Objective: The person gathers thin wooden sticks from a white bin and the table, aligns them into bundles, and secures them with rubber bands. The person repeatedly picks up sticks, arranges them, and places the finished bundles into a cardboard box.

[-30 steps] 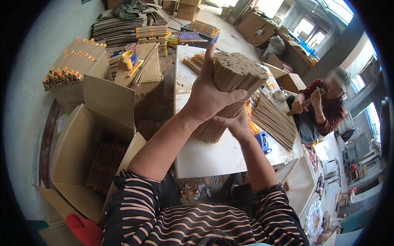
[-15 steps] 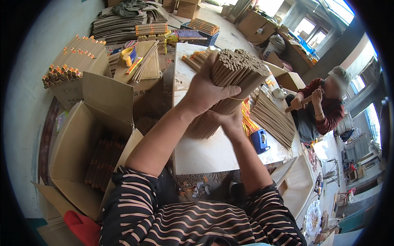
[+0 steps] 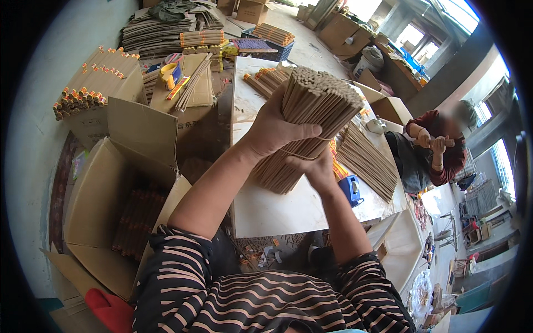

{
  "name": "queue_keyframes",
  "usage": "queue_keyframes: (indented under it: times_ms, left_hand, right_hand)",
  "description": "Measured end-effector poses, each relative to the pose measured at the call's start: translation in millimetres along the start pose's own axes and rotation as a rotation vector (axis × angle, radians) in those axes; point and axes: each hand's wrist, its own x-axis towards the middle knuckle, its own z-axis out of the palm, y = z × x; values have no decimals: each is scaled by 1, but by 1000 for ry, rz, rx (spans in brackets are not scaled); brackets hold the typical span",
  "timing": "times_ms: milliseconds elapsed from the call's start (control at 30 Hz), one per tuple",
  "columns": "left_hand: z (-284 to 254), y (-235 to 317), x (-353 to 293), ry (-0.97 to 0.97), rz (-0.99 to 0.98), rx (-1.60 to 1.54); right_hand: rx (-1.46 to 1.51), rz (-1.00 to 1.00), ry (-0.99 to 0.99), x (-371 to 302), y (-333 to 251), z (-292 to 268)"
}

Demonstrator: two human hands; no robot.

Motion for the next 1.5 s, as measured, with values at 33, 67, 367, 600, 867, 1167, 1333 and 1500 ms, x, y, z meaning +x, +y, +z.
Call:
queue_keyframes:
  times_ms: [33,67,367,600,867,1167,1333,1500]
  left_hand:
    - [7,7,0,16,30,51]
    - [11,14,-1,39,53,112]
    - [-13,-5,-5,-269,-116,16]
    - [14,-8,5,93,136,278]
    - [-16,-16,-1,-111,-109,33]
    - [-6,11,7,-166,-65,83]
    - [-40,-45,-12,-157,-201,80]
    - [-26,-63,-22,36,-77,40]
  right_hand:
    - [-21,-10,-47,4,1,-16]
    - [43,-14,-125,10,-6,-21]
    - [-114,-59,-37,-24,-10,6]
    - [15,-57,-59,11,-9,-16]
    - [-78,-73,-27,-7,4,-1]
    - [89,49,-190,20,-10,-36]
    - [20,74,-118,0,21,-30]
    - [162,-49,-179,13,31,-15]
